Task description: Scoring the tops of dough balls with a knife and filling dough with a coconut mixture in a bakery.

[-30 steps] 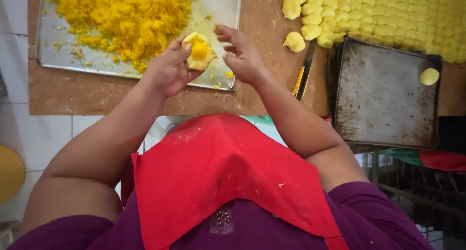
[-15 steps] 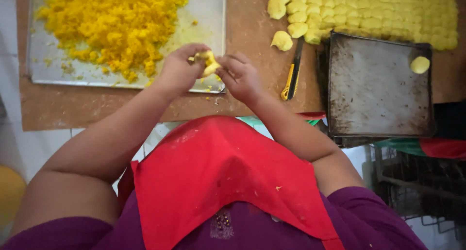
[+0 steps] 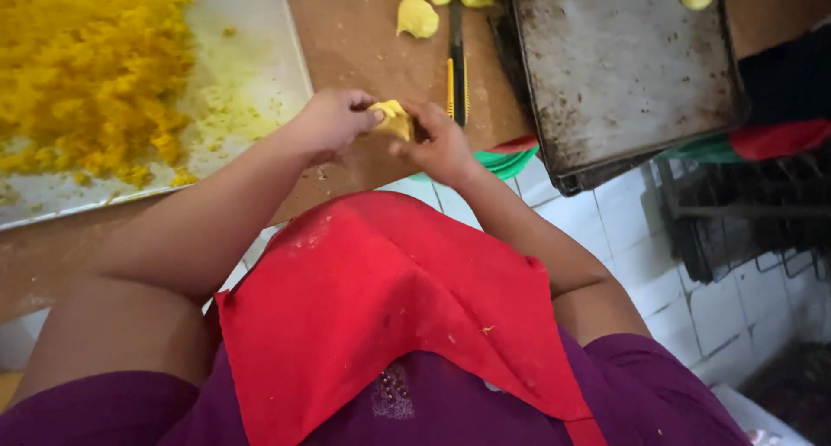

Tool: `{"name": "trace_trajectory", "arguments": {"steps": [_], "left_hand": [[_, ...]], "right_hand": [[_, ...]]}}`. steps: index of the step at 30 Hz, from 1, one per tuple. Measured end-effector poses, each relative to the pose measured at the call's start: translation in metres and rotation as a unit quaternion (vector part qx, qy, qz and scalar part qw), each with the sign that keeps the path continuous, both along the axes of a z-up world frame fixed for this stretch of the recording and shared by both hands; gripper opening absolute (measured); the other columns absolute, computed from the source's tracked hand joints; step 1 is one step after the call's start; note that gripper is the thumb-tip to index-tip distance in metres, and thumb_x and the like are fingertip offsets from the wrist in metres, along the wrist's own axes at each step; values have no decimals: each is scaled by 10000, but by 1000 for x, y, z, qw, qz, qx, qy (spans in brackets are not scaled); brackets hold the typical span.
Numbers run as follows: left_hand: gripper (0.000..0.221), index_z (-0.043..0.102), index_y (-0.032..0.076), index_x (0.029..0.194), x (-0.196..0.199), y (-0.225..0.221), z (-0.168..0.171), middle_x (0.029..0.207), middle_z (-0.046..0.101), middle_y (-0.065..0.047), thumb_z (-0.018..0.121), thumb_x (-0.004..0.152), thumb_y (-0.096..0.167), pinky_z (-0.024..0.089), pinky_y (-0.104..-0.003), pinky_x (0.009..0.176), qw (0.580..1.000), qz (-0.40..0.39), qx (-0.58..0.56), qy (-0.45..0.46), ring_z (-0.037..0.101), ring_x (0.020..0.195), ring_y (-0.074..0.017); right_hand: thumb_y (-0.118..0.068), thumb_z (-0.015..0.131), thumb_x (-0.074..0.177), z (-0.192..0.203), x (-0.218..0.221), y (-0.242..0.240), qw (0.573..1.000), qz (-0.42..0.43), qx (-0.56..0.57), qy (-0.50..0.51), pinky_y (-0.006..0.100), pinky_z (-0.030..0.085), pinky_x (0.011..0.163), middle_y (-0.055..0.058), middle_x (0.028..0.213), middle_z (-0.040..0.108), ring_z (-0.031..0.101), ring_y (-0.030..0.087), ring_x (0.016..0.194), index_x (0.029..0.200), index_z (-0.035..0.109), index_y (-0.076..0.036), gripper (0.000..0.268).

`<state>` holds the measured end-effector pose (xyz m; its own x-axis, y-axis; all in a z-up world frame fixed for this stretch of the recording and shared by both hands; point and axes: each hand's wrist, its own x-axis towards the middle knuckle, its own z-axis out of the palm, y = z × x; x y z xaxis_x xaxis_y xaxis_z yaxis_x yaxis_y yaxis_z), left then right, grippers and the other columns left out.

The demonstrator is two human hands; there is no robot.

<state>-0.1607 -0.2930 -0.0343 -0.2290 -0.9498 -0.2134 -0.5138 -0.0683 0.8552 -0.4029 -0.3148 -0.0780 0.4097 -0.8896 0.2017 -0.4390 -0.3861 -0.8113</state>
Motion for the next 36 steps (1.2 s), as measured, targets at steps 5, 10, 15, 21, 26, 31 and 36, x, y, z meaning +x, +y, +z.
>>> {"name": "trace_trajectory", "arguments": {"steps": [5, 10, 15, 21, 26, 31, 36], "left_hand": [[238, 780, 321, 1124, -19, -16, 26, 1016, 772, 6, 694, 905, 355, 591, -357, 859, 967, -58, -112, -222, 744, 991, -228], [284, 713, 191, 1173, -28, -14, -28, 977, 671, -77, 512, 974, 216, 598, -436, 799, 938, -154, -254, -180, 691, 944, -339], [554, 523, 41, 1459, -18, -10, -54, 1116, 604, -255, 652, 937, 174, 533, -566, 946, 935, -158, -313, -53, 612, 1080, -481], [425, 740, 113, 1268, -16, -38, -61, 1311, 701, -145, 614, 866, 165, 420, -400, 1088, 978, -69, -179, -85, 621, 1224, -338], [727, 411, 121, 1563, -32, -12, 12, 1428, 581, -251, 513, 849, 27, 448, -532, 1035, 968, -155, -130, -145, 575, 1252, -455], [516, 558, 146, 1437, -16, -17, -55, 1278, 617, -213, 596, 925, 195, 487, -511, 940, 963, -143, -194, -118, 621, 1080, -440], [216, 797, 118, 1111, -15, -25, -43, 1100, 764, -80, 702, 921, 156, 507, -414, 883, 963, -102, -241, -57, 673, 1033, -310]], "right_hand": [[-145, 676, 892, -32, -18, 2, 942, 67, -251, 211, 382, 597, 745, 48, 887, 595, 693, 290, 805, 1216, 713, -142, 326], [-426, 774, 805, -27, 9, -22, 966, -75, -40, 246, 494, 575, 822, 122, 888, 730, 719, 373, 922, 1078, 761, -210, 348], [-330, 846, 701, -20, 10, -6, 987, -112, 75, 89, 388, 583, 711, 57, 806, 754, 746, 240, 773, 966, 795, -189, 304], [-91, 648, 944, -16, -6, 12, 963, 55, -199, 174, 471, 511, 802, 145, 977, 587, 612, 396, 894, 1408, 578, -66, 469], [-434, 790, 790, 3, 15, -10, 976, -108, 0, 191, 447, 417, 577, 23, 652, 571, 567, 256, 606, 748, 498, -175, 392], [-284, 831, 832, -11, 3, -14, 994, -21, 50, 93, 310, 433, 615, -23, 736, 644, 556, 111, 675, 860, 701, -157, 185], [-221, 717, 952, 5, 4, 9, 983, 67, -104, 134, 424, 470, 692, 102, 821, 627, 622, 329, 787, 909, 665, -91, 146]]}}
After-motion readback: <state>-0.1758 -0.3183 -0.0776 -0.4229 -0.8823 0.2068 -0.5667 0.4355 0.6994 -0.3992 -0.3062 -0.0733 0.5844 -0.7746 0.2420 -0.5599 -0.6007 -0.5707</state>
